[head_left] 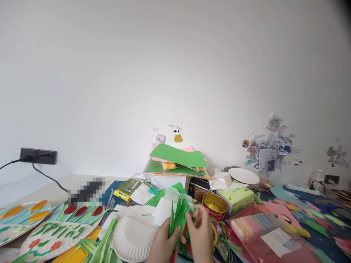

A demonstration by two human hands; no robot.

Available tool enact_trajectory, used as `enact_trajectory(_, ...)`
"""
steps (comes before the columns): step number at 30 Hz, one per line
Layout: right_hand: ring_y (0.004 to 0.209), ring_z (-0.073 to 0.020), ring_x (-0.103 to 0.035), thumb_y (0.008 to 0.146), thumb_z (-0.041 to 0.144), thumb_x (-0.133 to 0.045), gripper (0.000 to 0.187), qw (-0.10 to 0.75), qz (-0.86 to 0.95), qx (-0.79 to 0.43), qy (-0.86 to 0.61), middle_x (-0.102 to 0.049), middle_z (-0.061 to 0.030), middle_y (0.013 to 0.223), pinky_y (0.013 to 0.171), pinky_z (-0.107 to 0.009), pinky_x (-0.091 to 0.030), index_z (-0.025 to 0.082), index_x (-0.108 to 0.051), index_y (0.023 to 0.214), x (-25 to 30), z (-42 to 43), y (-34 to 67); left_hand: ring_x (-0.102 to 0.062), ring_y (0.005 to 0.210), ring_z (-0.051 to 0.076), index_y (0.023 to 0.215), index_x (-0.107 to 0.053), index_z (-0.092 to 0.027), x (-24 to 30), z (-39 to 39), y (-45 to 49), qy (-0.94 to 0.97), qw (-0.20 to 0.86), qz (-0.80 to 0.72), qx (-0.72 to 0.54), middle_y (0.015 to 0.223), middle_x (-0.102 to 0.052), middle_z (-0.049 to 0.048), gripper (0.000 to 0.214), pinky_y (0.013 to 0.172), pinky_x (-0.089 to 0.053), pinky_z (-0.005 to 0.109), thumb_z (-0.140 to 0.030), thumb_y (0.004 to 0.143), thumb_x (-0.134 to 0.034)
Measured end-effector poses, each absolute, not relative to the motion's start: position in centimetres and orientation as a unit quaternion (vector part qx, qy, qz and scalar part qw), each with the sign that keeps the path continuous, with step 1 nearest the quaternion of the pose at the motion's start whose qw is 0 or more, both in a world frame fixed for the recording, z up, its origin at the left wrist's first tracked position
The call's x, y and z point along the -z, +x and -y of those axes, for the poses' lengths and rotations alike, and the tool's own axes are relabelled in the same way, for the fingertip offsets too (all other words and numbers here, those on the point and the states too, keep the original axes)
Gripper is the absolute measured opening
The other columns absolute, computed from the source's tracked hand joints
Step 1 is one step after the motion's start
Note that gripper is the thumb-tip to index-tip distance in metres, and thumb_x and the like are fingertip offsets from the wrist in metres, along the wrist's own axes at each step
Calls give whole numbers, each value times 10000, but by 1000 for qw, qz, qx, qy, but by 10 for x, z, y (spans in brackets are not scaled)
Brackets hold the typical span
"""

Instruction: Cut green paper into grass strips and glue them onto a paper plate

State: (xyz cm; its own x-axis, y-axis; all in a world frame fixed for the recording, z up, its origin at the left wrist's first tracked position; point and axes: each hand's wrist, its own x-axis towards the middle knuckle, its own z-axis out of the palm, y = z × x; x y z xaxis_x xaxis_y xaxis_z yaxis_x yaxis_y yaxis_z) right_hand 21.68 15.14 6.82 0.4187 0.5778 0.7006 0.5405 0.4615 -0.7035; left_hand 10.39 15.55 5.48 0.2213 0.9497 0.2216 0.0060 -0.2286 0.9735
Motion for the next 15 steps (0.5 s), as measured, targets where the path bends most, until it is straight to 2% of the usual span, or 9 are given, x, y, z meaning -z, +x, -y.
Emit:
enact_trajectory(2,676,-205,-535,803,373,-551,171,634,592,78,-491,-532,-27,730,609,-303,-443,218,-586,868,-76,-146,218,-404,256,50,749,-424,-195,-59,-153,101,634,447,-421,-470,570,-597,-32,250,284,-271,167,-444,761,-450)
enact_trajectory(4,760,-220,-524,835,355,-525,155,585,659,102,-462,-540,-40,792,638,-306,-436,234,-612,880,-83,-140,217,-399,264,50,725,-431,-196,-65,-149,99,658,413,-433,-456,519,-561,-50,178,297,-269,162,-368,769,-437)
enact_trajectory(6,748,-212,-510,833,319,-531,117,536,707,94,-452,-533,-32,785,614,-292,-429,233,-606,808,-88,-136,213,-387,271,46,725,-441,-194,-70,-146,99,677,398,-428,-448,507,-542,-59,116,312,-279,160,-300,769,-420)
enact_trajectory(8,683,-193,-484,825,295,-533,187,517,725,84,-448,-497,-11,717,578,-279,-409,219,-536,654,-90,-135,211,-368,275,38,714,-442,-194,-71,-144,99,688,399,-418,-438,510,-541,-59,87,318,-279,158,-258,764,-411)
enact_trajectory(10,661,-185,-468,832,291,-514,259,541,717,71,-434,-475,-2,688,576,-275,-394,215,-465,589,-89,-135,211,-365,274,37,694,-433,-197,-70,-144,99,692,409,-412,-430,503,-540,-57,91,314,-266,157,-255,760,-409)
enact_trajectory(15,684,-185,-499,857,365,-482,227,657,605,-31,-449,-512,-8,706,636,-274,-409,213,-493,689,-81,-143,225,-400,256,45,748,-414,-203,-65,-152,97,642,465,-421,-441,574,-602,-36,115,286,-215,163,-318,743,-404)
